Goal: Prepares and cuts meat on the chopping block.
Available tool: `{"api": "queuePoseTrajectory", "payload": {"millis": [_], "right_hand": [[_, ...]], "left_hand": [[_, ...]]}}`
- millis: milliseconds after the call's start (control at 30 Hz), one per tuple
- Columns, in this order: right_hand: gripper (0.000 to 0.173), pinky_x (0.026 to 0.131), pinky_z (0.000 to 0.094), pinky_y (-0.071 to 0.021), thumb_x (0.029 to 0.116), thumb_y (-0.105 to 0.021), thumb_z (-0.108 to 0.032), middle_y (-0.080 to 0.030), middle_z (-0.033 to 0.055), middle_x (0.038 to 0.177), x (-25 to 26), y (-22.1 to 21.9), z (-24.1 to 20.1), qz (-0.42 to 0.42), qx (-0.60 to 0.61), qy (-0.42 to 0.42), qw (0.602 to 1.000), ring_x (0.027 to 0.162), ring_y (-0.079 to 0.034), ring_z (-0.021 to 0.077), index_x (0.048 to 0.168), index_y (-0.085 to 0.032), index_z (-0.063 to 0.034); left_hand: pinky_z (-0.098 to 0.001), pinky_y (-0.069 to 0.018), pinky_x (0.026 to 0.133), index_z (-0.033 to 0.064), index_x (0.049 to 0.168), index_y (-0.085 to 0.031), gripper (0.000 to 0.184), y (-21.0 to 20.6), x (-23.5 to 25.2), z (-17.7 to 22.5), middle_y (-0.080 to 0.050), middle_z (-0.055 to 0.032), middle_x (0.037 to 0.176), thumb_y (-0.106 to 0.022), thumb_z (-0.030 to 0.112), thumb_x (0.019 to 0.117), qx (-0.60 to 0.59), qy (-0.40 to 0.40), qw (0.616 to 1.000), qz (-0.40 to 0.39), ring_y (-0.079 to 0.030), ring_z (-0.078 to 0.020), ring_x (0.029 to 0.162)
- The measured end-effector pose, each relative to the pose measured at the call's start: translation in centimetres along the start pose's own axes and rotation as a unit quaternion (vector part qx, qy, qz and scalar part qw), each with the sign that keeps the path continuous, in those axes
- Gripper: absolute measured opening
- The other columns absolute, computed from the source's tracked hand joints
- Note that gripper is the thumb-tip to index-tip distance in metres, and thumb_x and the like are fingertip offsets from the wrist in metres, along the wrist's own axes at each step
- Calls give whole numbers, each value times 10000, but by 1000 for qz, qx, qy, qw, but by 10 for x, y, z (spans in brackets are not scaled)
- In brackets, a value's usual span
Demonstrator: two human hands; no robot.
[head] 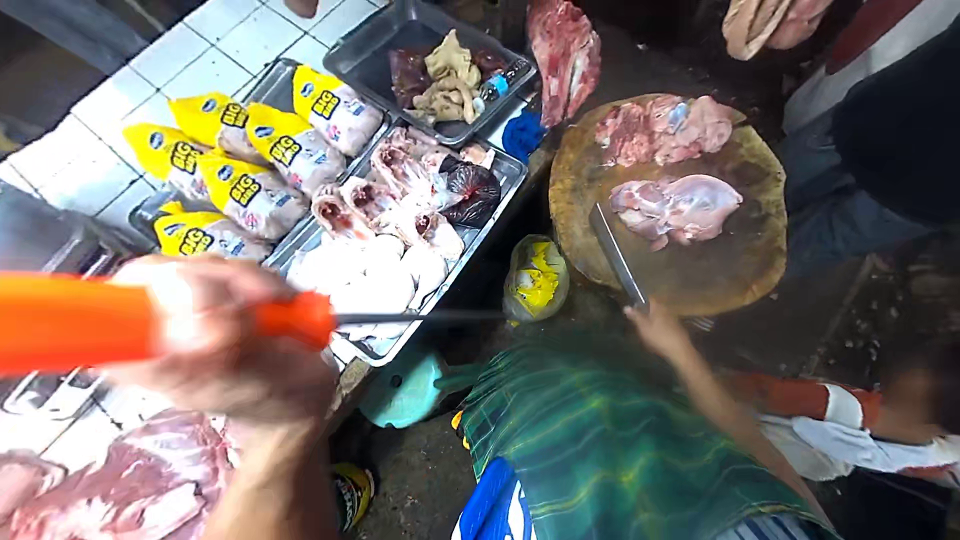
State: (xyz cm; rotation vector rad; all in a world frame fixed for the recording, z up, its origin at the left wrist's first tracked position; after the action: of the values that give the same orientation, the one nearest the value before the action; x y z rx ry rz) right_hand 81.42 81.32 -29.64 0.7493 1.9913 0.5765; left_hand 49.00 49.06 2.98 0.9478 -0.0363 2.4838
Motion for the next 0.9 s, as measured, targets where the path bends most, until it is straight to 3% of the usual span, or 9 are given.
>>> {"api": "queuePoseTrajectory", "payload": {"millis": [67, 167, 233, 367, 533, 633, 700, 767, 900], "right_hand": [[625, 874, 598, -550, 1033, -538, -548, -686, 230, 1129, -10, -5, 10, -6, -6, -11, 1000, 969, -695, 384, 1400, -535, -42], [611, 912, 620, -532, 1025, -559, -536, -687, 235, 1116, -31, -5, 23, 8, -5, -16, 1000, 1026, -683, 399, 1372, -544, -33], [605, 891, 614, -540, 1026, -550, -546, -689, 222, 1095, -46, -5, 36, -2, -9, -28, 1000, 994, -687, 388, 1371, -539, -49], [562, 712, 506, -611, 1036, -559, -509, -695, 174, 978, -65, -5, 62, -43, 23, -53, 997, 740, -712, 293, 1368, -533, -56], [414, 625, 454, -589, 1037, -630, -322, -690, 159, 903, -66, 6, 79, -75, 101, -2, 992, 646, -661, 255, 1311, -582, -15], [425, 612, 488, -572, 1030, -635, -326, -658, 180, 890, -55, 2, 94, -82, 85, 27, 993, 631, -633, 279, 1339, -568, -42], [374, 626, 449, -595, 1022, -643, -264, -676, 162, 897, -49, 0, 96, -98, 90, 13, 991, 646, -665, 254, 1306, -572, -31], [339, 608, 413, -597, 1009, -643, -213, -692, 145, 895, -43, -1, 98, -108, 99, 4, 989, 634, -672, 228, 1281, -591, -19], [505, 613, 502, -560, 1040, -562, -500, -653, 162, 822, -61, 13, 98, -26, 113, 48, 992, 632, -631, 283, 1163, -668, -22]], "left_hand": [[-187, -551, 686, 279, 1014, -589, 37, -79, 11, -7, -666, 206, 854, -623, 294, 1016, -51, -2, 999, 0, -639, 35, 757], [-260, -556, 584, 60, 1051, -632, 127, -165, 3, -63, -678, 48, 797, -619, 183, 1025, -76, 136, 985, -71, -621, -54, 629], [-313, -570, 545, 41, 1140, -654, 222, -201, -21, -97, -706, -45, 828, -589, 233, 1049, -65, 244, 954, -160, -651, -140, 616], [-363, -605, 656, 171, 1393, -547, 434, -227, -100, -117, -717, -104, 1055, -675, 296, 997, -158, 312, 901, -258, -691, -206, 764], [-414, -591, 856, 17, 1463, -476, 768, -252, -162, -124, -662, -188, 1271, -674, 524, 921, -384, 350, 821, -235, -691, -281, 1045], [-400, -599, 787, 89, 1517, -377, 509, -273, -185, -135, -701, -193, 1113, -498, 182, 1032, -356, 510, 746, -237, -715, -268, 919], [-356, -594, 663, 101, 1316, -519, 331, -287, -200, -152, -698, -132, 905, -462, 87, 991, -279, 611, 698, -250, -697, -219, 734], [-280, -526, 512, 99, 977, -570, 175, -294, -209, -161, -587, -27, 684, -467, 233, 1026, -144, 668, 685, -253, -585, -138, 539], [-381, -529, 566, 82, 1050, -653, 378, -262, -227, -170, -598, -41, 750, -722, 417, 890, 131, 585, 769, -221, -574, -167, 582]]}}
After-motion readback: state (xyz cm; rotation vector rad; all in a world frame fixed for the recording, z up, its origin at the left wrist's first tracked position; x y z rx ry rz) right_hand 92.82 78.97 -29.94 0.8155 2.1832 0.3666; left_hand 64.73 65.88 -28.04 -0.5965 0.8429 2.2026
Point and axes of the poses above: each hand's wrist, its own x-axis towards the middle knuckle, its own y-axis out of the back of the hand, z = x × y, the point moved 6 cm from there along x, towards the middle knuckle
